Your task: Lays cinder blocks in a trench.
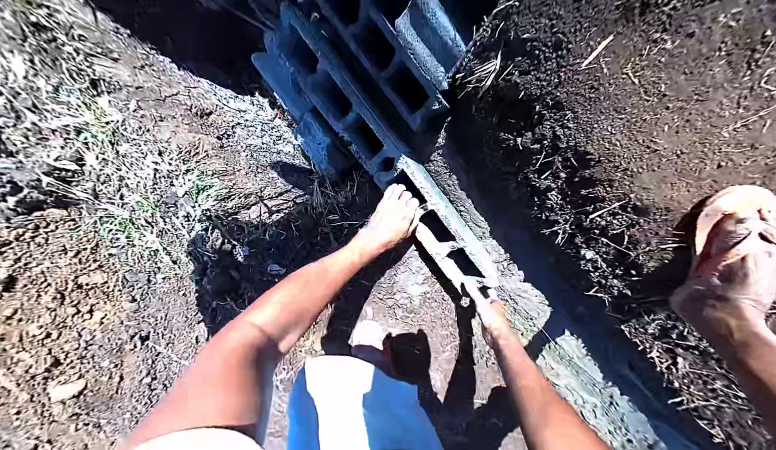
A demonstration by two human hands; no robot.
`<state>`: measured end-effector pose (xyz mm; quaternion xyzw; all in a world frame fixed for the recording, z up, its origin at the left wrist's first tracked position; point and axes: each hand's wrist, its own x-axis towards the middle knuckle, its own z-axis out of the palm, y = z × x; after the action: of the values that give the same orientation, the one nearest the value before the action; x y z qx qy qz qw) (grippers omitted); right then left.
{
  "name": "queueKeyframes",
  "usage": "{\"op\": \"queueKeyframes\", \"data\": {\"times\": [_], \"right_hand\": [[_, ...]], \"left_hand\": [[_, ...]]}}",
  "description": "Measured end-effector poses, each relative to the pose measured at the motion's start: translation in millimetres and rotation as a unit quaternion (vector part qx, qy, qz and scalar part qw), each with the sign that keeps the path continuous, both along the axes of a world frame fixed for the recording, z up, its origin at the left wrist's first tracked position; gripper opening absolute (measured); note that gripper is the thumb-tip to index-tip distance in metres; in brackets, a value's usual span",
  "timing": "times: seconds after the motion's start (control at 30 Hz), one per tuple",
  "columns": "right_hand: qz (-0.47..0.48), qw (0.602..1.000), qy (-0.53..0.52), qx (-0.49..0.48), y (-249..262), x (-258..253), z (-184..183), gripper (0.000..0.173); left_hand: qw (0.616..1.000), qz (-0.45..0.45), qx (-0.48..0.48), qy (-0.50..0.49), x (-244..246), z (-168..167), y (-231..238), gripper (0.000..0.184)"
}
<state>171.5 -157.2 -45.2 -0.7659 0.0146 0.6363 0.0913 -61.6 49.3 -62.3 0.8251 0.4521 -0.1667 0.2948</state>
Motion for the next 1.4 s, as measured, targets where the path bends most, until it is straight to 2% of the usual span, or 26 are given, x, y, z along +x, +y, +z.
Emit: {"op": "queueKeyframes", "data": {"times": [0.07, 0.17, 0.27, 0.33, 0.47, 0.6, 0.7, 0.8, 1.1, 1.4], "right_hand": [[-0.039, 0.998, -0.043, 0.017, 2.1, -13.5, -8.5, 0.063], [-0.003, 0.996, -0.095, 0.000, 0.7, -24.0, -17.5, 0.061], [-0.006, 0.993, -0.116, -0.008, 1.3, -34.4, -29.7, 0.062], [-0.006, 0.992, -0.128, -0.019, 0.7, -40.0, -35.9, 0.061], [-0.015, 0.988, -0.149, -0.043, 0.5, -42.6, -44.6, 0.068], [-0.093, 0.984, -0.148, -0.044, 4.9, -48.2, -44.0, 0.061], [-0.111, 0.983, -0.144, -0.031, 0.1, -50.0, -44.3, 0.061], [-0.079, 0.987, -0.135, -0.037, -6.0, -46.3, -46.9, 0.066], [-0.089, 0.985, -0.149, 0.003, -7.2, -45.8, -57.8, 0.060], [-0.050, 0.988, -0.141, -0.036, -6.5, -42.4, -56.8, 0.063]], "left_hand": [[0.992, -0.115, -0.044, -0.014, -16.0, -11.4, 9.7, 0.034], [0.966, -0.221, -0.132, 0.038, -24.0, -13.7, 29.3, 0.049], [0.947, -0.291, -0.125, 0.055, -19.6, -16.1, 44.5, 0.051], [0.944, -0.309, -0.107, 0.045, -19.7, -30.4, 41.2, 0.050], [0.951, -0.294, -0.085, 0.048, -21.6, -55.7, 43.6, 0.053], [0.960, -0.248, -0.064, 0.116, -11.5, -53.6, 31.5, 0.027], [0.954, -0.258, -0.069, 0.137, -8.1, -43.2, 24.4, 0.021], [0.956, -0.252, -0.065, 0.137, -7.7, -39.4, 20.2, 0.021], [0.958, -0.245, -0.070, 0.131, -11.9, -42.7, 18.2, 0.025], [0.955, -0.249, -0.067, 0.146, -10.1, -42.5, 15.8, 0.026]]}}
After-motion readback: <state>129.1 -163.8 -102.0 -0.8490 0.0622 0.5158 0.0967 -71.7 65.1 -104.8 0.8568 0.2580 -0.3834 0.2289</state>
